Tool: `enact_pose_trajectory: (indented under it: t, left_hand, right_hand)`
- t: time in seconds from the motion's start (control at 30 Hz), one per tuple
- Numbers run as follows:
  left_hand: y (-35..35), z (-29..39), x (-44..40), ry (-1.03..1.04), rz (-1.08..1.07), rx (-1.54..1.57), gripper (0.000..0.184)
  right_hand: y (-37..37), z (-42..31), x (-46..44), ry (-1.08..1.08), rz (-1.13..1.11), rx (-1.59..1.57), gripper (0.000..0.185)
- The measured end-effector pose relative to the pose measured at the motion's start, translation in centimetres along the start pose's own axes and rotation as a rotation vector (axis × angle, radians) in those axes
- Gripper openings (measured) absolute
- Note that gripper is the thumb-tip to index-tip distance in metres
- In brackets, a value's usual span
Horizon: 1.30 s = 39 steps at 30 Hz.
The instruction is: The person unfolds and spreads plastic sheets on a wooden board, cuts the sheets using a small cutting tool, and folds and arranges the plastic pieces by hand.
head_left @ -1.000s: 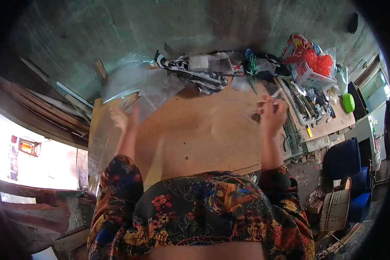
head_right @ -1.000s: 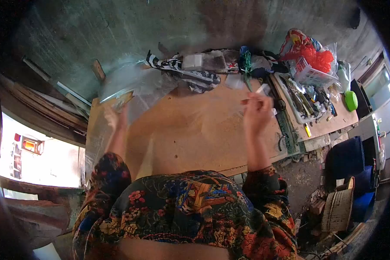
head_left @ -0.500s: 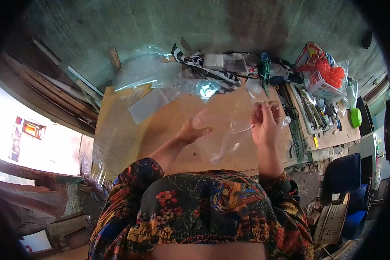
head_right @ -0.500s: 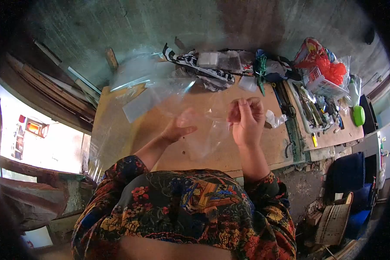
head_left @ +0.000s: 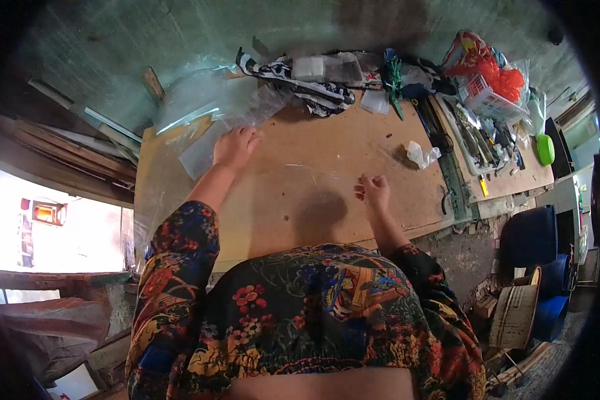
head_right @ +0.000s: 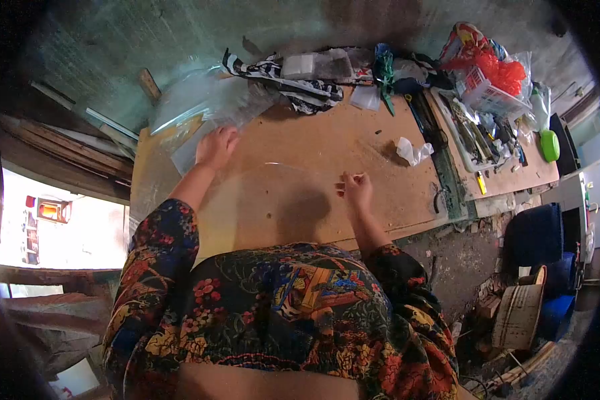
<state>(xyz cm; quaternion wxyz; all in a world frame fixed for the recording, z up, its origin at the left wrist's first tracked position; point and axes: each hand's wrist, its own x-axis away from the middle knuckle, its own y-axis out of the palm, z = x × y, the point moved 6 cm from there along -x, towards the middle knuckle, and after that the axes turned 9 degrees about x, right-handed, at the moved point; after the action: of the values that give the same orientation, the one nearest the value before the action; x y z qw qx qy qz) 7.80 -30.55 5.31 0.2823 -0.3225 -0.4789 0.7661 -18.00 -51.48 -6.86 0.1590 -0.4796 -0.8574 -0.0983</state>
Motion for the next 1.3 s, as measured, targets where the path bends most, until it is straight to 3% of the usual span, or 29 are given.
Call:
enact_pose_trajectory:
  t: [0.03, 0.13, 0.2, 0.33, 0.43, 0.5, 0.53, 0.6, 0.73, 0.9, 1.03, 1.1, 1.13, 1.17, 1.2, 1.27, 1.3]
  left_hand:
    - [0.7, 0.3, 0.1, 0.1, 0.073, -0.155, 0.03]
    - [4.8, 2.8, 2.3, 0.042, 0.11, -0.36, 0.038]
    - [8.0, 5.7, 4.9, 0.089, -0.129, -0.173, 0.046]
    - [10.7, 6.9, 9.0, 0.048, -0.274, -0.028, 0.053]
    - [10.5, 4.8, 9.6, -0.055, -0.395, -0.127, 0.059]
    - [10.3, 3.4, 9.8, 0.014, -0.443, -0.156, 0.061]
    - [10.1, 2.7, 10.0, 0.026, -0.431, -0.147, 0.062]
    - [9.7, 1.3, 10.1, 0.035, -0.456, -0.158, 0.062]
    - [8.7, -0.3, 10.1, 0.044, -0.475, -0.227, 0.06]
    - [8.2, -0.2, 10.5, 0.053, -0.47, -0.303, 0.063]
    - [7.6, 3.0, 9.4, -0.018, -0.328, -0.12, 0.068]
    - [7.5, 6.3, 7.8, -0.035, -0.264, -0.018, 0.068]
    - [7.5, 8.4, 6.9, -0.055, -0.214, 0.331, 0.068]
    - [7.2, 10.2, 6.1, -0.072, -0.157, 0.681, 0.068]
    - [7.1, 12.0, 5.4, -0.073, -0.153, 0.679, 0.068]
    - [8.6, 15.3, 4.6, -0.4, -0.406, 1.558, 0.059]
    - [8.0, 16.5, 4.0, -0.393, -0.408, 1.556, 0.059]
  right_hand:
    - [0.1, 0.9, 0.1, 0.008, 0.003, 0.002, 0.01]
    - [-0.6, 2.2, 0.0, 0.063, 0.051, -0.052, 0.014]
    - [-1.4, 2.0, -0.2, 0.014, 0.015, 0.369, 0.022]
    - [-3.4, 1.4, 0.8, -0.068, 0.073, 0.498, 0.034]
    - [-4.3, 0.8, 0.9, -0.025, 0.022, 0.697, 0.044]
    - [-5.3, -0.8, -0.4, -0.342, 0.166, 1.037, 0.053]
    - [-6.0, -0.6, -1.9, -0.342, 0.166, 1.038, 0.053]
    - [-5.4, -2.3, -4.3, -0.759, 0.218, 1.232, 0.045]
    - [-4.0, -4.6, -6.1, -0.786, 0.216, 1.455, 0.038]
    - [-3.3, -3.6, -7.2, -0.626, 0.078, 1.652, 0.024]
    - [-3.0, -3.6, -7.0, -0.729, 0.085, 1.681, 0.017]
    - [-3.1, -2.2, -8.1, -0.47, -0.137, 0.996, 0.014]
    - [-2.7, -3.4, -6.6, -0.472, -0.145, 0.996, 0.014]
    - [-1.5, -4.7, -3.7, -0.183, -0.425, 0.45, 0.012]
    - [-0.2, -5.8, -1.0, 0.108, -0.662, -0.11, 0.011]
    - [0.1, -6.6, 0.8, 0.138, -0.767, -0.152, 0.01]
    - [0.1, -6.9, 1.6, 0.174, -0.868, -0.196, 0.01]
